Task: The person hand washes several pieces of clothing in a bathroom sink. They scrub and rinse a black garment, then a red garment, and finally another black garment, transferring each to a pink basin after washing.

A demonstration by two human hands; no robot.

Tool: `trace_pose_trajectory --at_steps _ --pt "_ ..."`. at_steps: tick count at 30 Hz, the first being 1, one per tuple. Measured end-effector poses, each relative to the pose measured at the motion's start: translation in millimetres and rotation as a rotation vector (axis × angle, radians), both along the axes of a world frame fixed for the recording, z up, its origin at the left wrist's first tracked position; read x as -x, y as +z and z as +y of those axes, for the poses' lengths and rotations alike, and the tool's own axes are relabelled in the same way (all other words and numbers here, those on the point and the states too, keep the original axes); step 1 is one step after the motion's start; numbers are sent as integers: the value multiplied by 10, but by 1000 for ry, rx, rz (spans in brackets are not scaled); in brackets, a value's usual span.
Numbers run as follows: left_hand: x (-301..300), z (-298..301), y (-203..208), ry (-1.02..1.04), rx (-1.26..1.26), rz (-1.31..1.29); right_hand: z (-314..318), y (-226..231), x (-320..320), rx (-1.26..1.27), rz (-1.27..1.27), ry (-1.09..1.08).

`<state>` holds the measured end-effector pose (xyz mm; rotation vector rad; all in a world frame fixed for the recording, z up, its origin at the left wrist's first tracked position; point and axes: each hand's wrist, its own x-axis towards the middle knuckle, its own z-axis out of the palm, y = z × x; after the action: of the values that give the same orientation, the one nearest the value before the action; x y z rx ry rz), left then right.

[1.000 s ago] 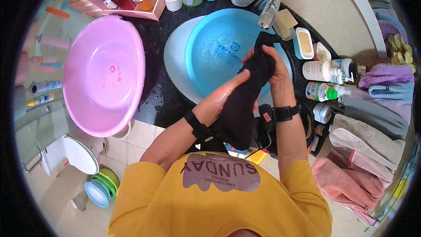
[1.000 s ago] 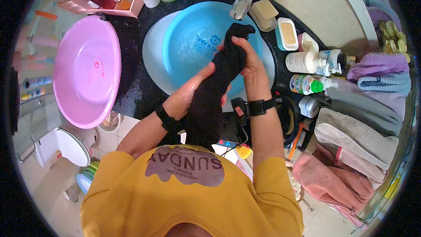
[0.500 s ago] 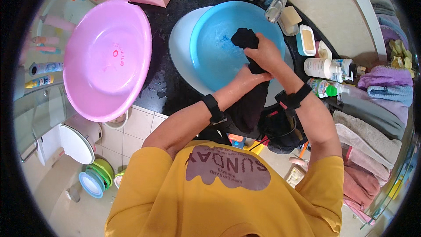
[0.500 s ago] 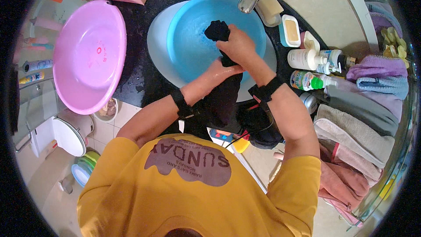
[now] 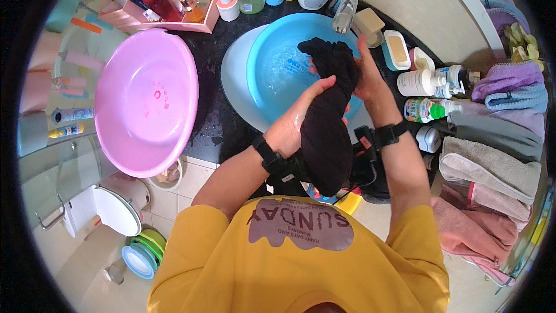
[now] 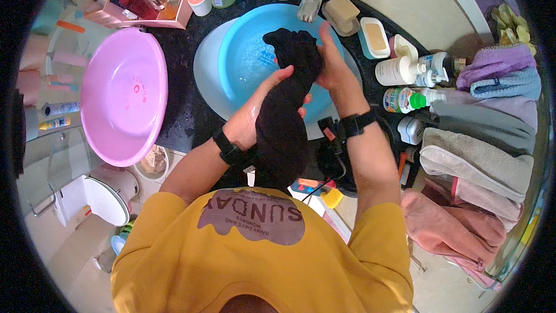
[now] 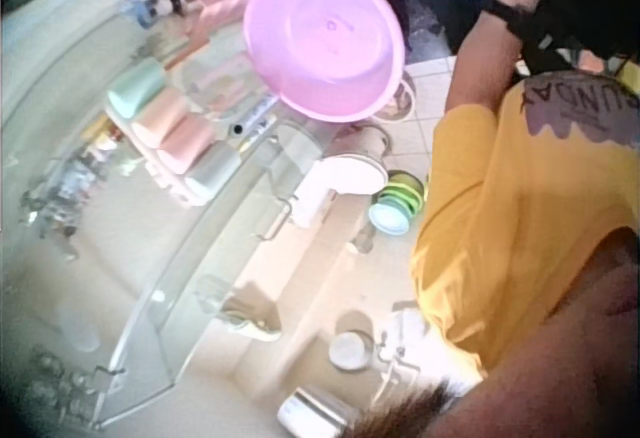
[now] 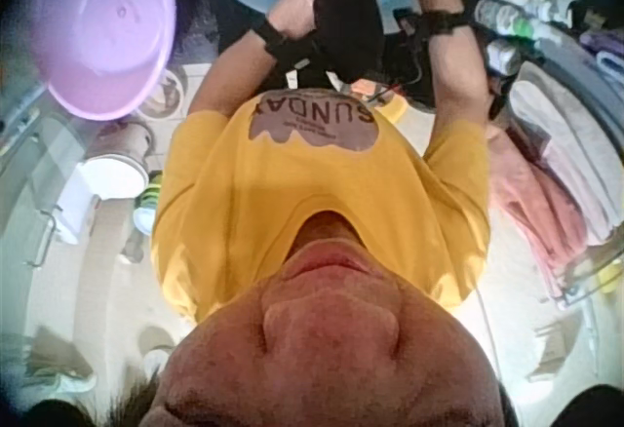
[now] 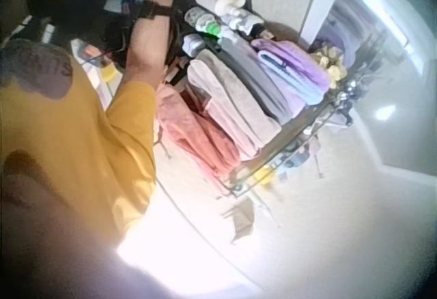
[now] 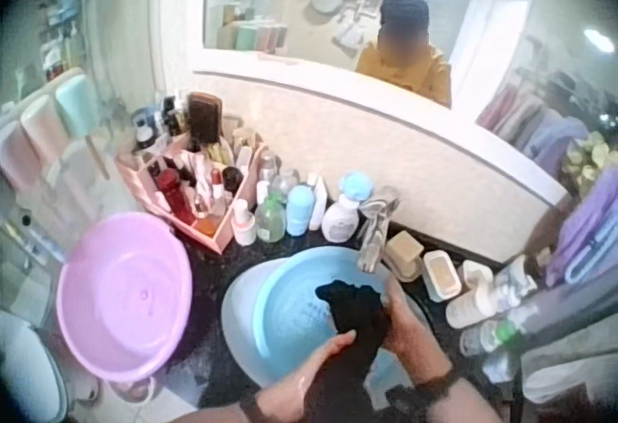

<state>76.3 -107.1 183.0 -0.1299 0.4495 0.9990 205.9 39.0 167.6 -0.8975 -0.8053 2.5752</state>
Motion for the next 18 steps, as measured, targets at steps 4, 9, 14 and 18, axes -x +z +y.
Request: trace_pose_trajectory --at_steps 4,9,14,18 --pt "-99 -12 -44 0 -122 -581 -508 -66 143 108 240 -292" --pt "-274 -121 -147 85 -225 -959 -629 -54 395 67 503 -274" --pt "-266 -107 -250 103 -290 -1033 -440 -180 565 84 988 -356" --pt "-211 -166 -258 134 -207 -1079 -482 -337 459 6 994 -298"
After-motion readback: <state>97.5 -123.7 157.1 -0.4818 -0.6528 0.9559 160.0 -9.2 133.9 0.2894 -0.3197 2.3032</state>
